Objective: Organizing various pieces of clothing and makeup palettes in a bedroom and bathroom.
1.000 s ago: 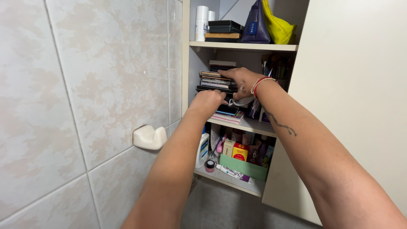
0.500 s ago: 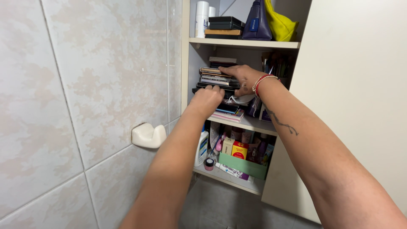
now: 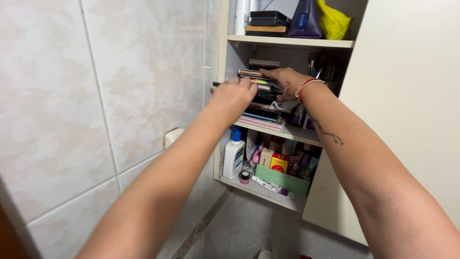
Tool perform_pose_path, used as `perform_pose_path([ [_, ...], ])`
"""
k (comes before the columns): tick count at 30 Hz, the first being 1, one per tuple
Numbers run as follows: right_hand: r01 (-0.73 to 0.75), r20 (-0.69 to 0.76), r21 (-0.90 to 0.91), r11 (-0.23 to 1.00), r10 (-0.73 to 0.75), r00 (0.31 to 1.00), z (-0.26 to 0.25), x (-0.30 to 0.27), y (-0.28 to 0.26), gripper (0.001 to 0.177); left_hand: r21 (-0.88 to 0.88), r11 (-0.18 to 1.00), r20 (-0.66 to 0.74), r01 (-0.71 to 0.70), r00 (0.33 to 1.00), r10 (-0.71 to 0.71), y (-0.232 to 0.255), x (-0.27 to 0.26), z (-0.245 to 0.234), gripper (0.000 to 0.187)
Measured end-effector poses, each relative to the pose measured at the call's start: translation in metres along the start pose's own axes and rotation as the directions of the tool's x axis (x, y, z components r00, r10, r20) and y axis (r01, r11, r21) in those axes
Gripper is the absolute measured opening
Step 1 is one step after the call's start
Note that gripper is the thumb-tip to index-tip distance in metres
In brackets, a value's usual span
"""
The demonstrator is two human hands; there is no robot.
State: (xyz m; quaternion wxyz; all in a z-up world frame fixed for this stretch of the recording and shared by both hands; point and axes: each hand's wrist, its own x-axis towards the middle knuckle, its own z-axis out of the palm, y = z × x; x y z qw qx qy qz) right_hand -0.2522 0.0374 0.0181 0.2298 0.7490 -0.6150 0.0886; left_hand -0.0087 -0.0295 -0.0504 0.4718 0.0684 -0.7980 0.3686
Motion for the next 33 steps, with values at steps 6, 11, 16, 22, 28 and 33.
perform_pose_path([
  [6, -0.044, 0.017, -0.016, 0.999, 0.045, 0.999, -0.003, -0.005, -0.017, 0.114, 0.031, 0.999, -0.025, -0.028, 0.999, 0.029, -0.024, -0.004, -0.078, 0.016],
  [11, -0.106, 0.091, 0.029, 0.994, 0.103, 0.991, -0.012, -0.012, -0.049, 0.109, 0.072, 0.997, -0.051, -0.025, 0.998, 0.029, -0.030, -0.011, -0.113, 0.016],
  [16, -0.144, 0.113, -0.025, 0.989, 0.146, 0.983, -0.001, -0.004, -0.034, 0.102, 0.090, 0.995, -0.049, -0.045, 0.998, 0.049, -0.023, -0.016, -0.107, 0.014],
  [22, -0.247, -0.053, -0.011, 0.969, 0.246, 0.968, 0.005, -0.005, -0.034, 0.062, 0.068, 0.995, -0.093, -0.072, 0.993, 0.078, -0.010, -0.027, -0.085, 0.010],
  [28, -0.262, -0.054, -0.024, 0.965, 0.260, 0.964, 0.001, -0.006, -0.036, 0.066, 0.113, 0.990, -0.070, -0.085, 0.993, 0.093, -0.002, -0.031, -0.077, 0.010],
  [33, -0.170, -0.083, -0.105, 0.980, 0.162, 0.983, 0.003, -0.006, -0.038, 0.069, 0.088, 0.994, -0.069, -0.069, 0.995, 0.075, -0.003, -0.037, -0.072, 0.011],
])
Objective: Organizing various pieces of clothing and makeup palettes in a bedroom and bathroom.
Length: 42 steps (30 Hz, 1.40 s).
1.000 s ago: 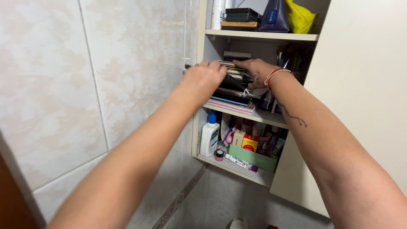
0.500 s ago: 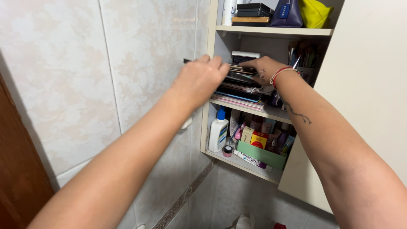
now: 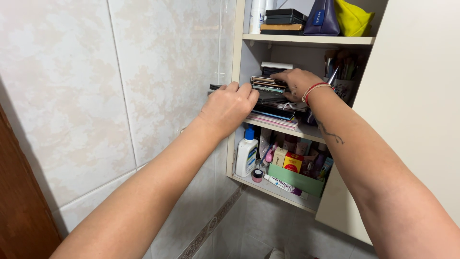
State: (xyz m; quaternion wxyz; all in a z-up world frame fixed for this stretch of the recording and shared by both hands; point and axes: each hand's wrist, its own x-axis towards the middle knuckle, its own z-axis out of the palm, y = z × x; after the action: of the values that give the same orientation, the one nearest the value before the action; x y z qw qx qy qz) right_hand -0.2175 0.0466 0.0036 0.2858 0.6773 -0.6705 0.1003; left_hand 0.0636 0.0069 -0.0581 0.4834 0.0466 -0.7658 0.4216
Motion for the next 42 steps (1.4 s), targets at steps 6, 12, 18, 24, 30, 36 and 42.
perform_pose_path([
  [6, -0.010, 0.016, -0.058, 0.998, 0.011, 1.000, -0.009, 0.000, -0.003, 0.081, 0.008, 1.000, -0.001, 0.007, 1.000, -0.007, 0.003, 0.002, 0.002, 0.011],
  [12, 0.060, -0.075, -0.090, 0.994, -0.067, 0.995, -0.016, 0.005, 0.007, 0.081, 0.007, 0.999, -0.038, 0.038, 0.999, -0.038, 0.009, 0.005, 0.013, 0.011],
  [18, 0.031, -0.060, -0.066, 0.997, -0.035, 0.998, -0.015, 0.007, 0.007, 0.081, -0.057, 0.995, 0.083, 0.079, 0.994, -0.074, 0.029, 0.021, 0.063, 0.010],
  [24, 0.026, -0.086, -0.050, 0.998, -0.030, 0.996, -0.010, 0.008, 0.013, 0.080, -0.032, 0.978, 0.164, 0.206, 0.966, -0.198, 0.044, 0.030, 0.124, 0.012],
  [30, 0.017, -0.078, -0.043, 0.999, -0.020, 0.997, -0.012, 0.004, 0.003, 0.073, 0.024, 0.968, 0.363, 0.249, 0.900, -0.240, 0.047, 0.032, 0.143, 0.028],
  [36, 0.129, -0.081, -0.055, 0.990, -0.133, 0.988, -0.003, 0.003, 0.001, 0.072, -0.121, 0.803, 0.297, 0.584, 0.793, -0.532, 0.087, 0.018, 0.137, 0.096],
  [42, 0.017, 0.050, 0.058, 0.998, -0.020, 0.999, 0.000, 0.005, 0.014, 0.078, -0.401, 0.603, 0.442, 0.690, 0.722, -0.532, 0.088, 0.037, 0.135, 0.105],
])
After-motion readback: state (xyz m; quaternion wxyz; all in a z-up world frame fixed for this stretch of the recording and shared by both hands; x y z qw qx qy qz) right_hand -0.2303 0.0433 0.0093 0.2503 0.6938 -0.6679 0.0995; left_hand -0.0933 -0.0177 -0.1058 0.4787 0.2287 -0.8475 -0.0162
